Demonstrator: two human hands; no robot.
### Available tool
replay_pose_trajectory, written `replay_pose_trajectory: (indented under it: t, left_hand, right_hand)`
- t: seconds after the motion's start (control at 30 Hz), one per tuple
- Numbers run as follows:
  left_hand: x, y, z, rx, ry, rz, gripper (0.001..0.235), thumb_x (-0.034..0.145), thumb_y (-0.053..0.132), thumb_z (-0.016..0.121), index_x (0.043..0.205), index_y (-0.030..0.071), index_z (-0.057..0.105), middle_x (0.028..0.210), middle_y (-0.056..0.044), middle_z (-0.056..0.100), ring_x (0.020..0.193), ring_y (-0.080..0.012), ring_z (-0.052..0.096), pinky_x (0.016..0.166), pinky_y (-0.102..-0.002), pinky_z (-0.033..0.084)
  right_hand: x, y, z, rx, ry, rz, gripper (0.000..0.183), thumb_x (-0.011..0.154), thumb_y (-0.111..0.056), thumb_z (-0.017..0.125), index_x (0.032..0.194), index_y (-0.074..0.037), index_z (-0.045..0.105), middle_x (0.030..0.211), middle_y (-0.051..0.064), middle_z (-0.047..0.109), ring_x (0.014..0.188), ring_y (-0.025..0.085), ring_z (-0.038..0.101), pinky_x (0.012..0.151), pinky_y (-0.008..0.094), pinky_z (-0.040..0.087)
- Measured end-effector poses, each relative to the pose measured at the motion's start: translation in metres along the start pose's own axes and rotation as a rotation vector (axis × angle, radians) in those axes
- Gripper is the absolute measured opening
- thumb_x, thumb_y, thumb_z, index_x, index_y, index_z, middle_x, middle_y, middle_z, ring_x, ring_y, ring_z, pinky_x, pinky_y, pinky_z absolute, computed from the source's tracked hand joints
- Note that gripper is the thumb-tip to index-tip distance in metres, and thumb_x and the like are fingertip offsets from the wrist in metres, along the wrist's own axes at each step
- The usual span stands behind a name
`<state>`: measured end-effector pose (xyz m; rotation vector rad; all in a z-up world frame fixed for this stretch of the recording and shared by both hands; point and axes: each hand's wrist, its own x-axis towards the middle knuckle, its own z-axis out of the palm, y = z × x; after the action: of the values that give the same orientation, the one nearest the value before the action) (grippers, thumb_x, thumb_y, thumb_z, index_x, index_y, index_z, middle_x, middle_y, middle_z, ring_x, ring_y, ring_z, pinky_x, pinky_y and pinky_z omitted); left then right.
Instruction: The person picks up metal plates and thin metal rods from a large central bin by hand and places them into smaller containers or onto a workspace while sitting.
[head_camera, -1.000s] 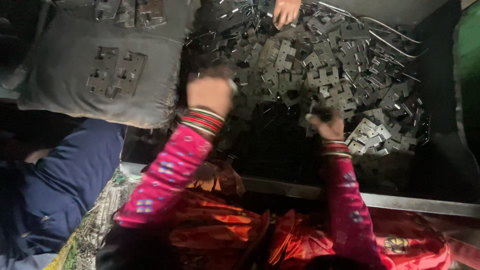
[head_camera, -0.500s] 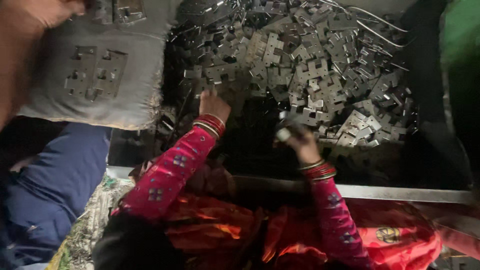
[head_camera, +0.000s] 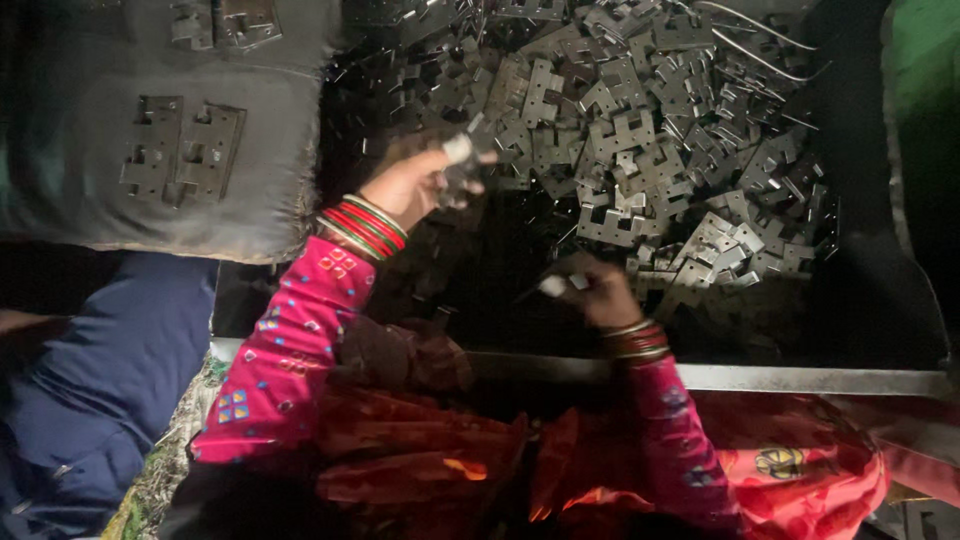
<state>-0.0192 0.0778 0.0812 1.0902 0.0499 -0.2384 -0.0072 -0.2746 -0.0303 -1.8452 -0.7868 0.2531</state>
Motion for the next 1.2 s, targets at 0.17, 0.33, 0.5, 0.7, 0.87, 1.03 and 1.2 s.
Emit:
replay_pose_trajectory:
  t: [0.17,0.33,0.5,0.7,0.87,1.03,1.2]
  left_hand:
    - [-0.003,-0.006,0.015,0.006,0.149,0.345,0.038,0.093,0.015,0.081,0.126,0.004,0.064,0.114,-0.008,0.072,0.097,-0.0183,0.069,0.080,-0.034,0.055]
    - [0.006,-0.075,0.037,0.154,0.344,-0.136,0.035,0.094,0.029,0.069,0.113,0.000,0.070,0.091,-0.012,0.074,0.074,-0.0286,0.071,0.057,-0.038,0.052]
    - [0.001,-0.175,0.081,0.869,0.234,0.175,0.056,0.092,0.024,0.079,0.129,-0.009,0.054,0.104,-0.026,0.068,0.101,-0.0415,0.069,0.085,-0.047,0.055]
    - [0.002,-0.132,0.063,0.860,0.314,0.251,0.034,0.085,0.009,0.065,0.118,0.002,0.068,0.102,-0.024,0.075,0.095,-0.0378,0.076,0.084,-0.044,0.058]
    - [-0.022,-0.061,0.081,1.218,0.319,0.586,0.045,0.084,0.006,0.064,0.129,0.006,0.064,0.104,-0.024,0.073,0.095,-0.0431,0.069,0.082,-0.049,0.055]
    - [-0.025,0.001,0.034,2.007,0.630,0.198,0.051,0.076,0.019,0.074,0.126,0.014,0.066,0.074,-0.011,0.072,0.069,-0.0326,0.072,0.060,-0.047,0.057]
    - [-0.039,0.044,-0.106,2.123,1.222,-0.101,0.009,0.101,0.023,0.069,0.106,0.017,0.072,0.087,-0.009,0.075,0.078,-0.0306,0.074,0.064,-0.045,0.056]
  right_hand:
    - [0.001,-0.011,-0.037,1.033,0.400,0.458,0.032,0.085,-0.025,0.076,0.113,-0.011,0.070,0.105,0.007,0.073,0.094,0.023,0.070,0.089,0.047,0.058]
    - [-0.006,0.053,-0.010,0.166,0.196,0.377,0.036,0.094,-0.035,0.065,0.113,-0.006,0.070,0.105,0.009,0.073,0.096,0.024,0.069,0.089,0.046,0.057]
    - [-0.018,0.059,0.055,0.801,0.366,0.776,0.063,0.112,-0.054,0.060,0.113,0.007,0.073,0.101,0.014,0.071,0.092,0.026,0.062,0.081,0.037,0.051]
    - [0.013,0.035,-0.002,-0.348,0.195,0.255,0.049,0.086,-0.048,0.072,0.110,-0.005,0.074,0.099,0.018,0.077,0.087,0.034,0.076,0.075,0.042,0.060]
    - [0.036,0.135,-0.024,-1.054,0.046,0.336,0.035,0.091,-0.044,0.069,0.100,-0.010,0.074,0.090,0.016,0.075,0.082,0.035,0.075,0.073,0.047,0.059]
    - [0.051,0.170,-0.030,-1.255,-0.168,0.299,0.033,0.093,-0.046,0.068,0.097,-0.014,0.072,0.082,0.015,0.074,0.077,0.036,0.074,0.069,0.053,0.059]
    - [0.052,0.143,-0.032,-1.151,-0.083,0.359,0.058,0.086,-0.060,0.071,0.116,-0.013,0.058,0.078,0.021,0.073,0.074,0.043,0.073,0.064,0.056,0.057]
